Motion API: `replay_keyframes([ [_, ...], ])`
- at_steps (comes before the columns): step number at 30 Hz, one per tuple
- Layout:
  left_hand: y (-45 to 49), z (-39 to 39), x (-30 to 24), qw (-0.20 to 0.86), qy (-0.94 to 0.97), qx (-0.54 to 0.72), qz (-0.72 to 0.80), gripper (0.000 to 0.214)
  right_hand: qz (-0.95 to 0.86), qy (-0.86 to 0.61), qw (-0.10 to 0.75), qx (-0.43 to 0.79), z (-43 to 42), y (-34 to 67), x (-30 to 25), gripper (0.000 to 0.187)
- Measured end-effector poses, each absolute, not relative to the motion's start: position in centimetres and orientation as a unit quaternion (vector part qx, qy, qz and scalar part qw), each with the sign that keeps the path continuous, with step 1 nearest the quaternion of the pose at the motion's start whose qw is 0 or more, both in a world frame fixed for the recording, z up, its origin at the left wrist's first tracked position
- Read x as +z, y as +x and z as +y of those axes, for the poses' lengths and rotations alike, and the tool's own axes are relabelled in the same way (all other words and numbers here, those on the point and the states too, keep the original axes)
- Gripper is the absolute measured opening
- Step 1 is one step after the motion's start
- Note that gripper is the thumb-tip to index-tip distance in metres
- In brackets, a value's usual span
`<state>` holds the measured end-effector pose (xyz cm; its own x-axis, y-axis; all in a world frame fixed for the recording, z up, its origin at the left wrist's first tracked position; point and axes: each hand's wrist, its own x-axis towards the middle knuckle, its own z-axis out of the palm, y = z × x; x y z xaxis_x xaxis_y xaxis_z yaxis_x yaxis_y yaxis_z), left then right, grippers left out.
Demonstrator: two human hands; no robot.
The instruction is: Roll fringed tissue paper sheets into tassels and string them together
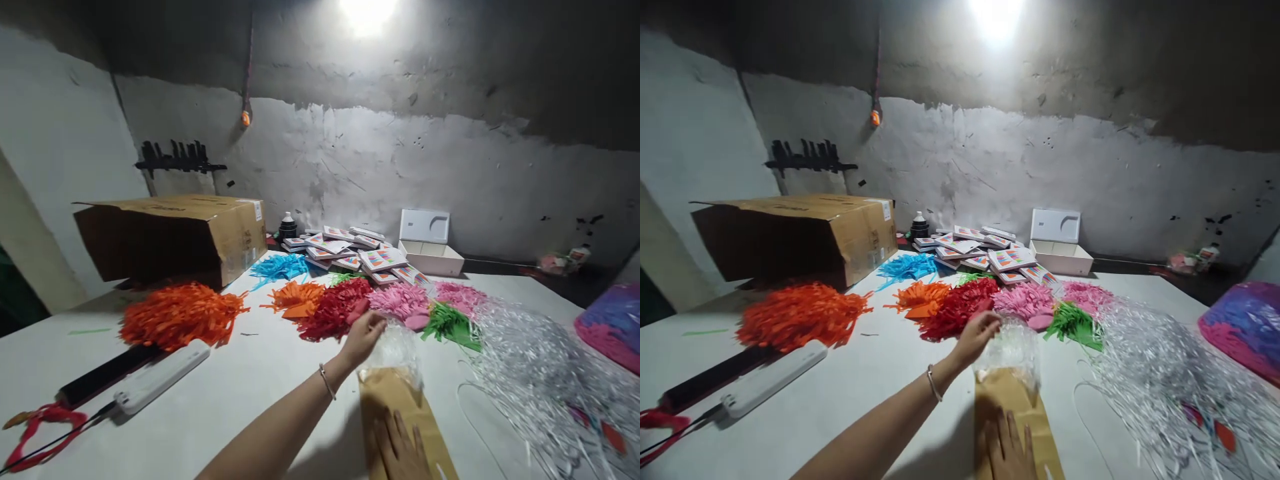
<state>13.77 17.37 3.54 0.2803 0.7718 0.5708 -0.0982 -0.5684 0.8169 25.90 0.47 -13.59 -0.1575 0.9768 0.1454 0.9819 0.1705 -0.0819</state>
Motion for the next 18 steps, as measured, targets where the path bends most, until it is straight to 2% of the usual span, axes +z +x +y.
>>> replay_keyframes([
  [2, 15.4, 15.9, 0.8, 0.384, 0.786, 0.441, 0.201, 0.026, -0.776, -0.623, 0.086, 0.056, 1.5, 26.7, -12.2, 0.077],
  [4, 15.6, 14.3, -1.7, 0.361, 0.843, 0.362, 0.166, 0.024, -0.767, -0.626, 0.109, 0.091, 2.0, 27.7, -11.3, 0.089],
  [8, 13.6, 13.3, -4.7, 0.313, 0.896, 0.277, 0.149, 0.016, -0.727, -0.670, 0.128, 0.077, 1.2, 29.3, -12.4, 0.083],
  [12, 13.3, 15.8, -5.7, 0.280, 0.909, 0.249, 0.184, 0.013, -0.686, -0.713, 0.141, 0.033, 0.5, 30.0, -14.6, 0.082],
  [18, 15.6, 18.8, -5.5, 0.292, 0.902, 0.247, 0.199, 0.026, -0.668, -0.729, 0.148, -0.033, 1.5, 32.0, -15.1, 0.077],
])
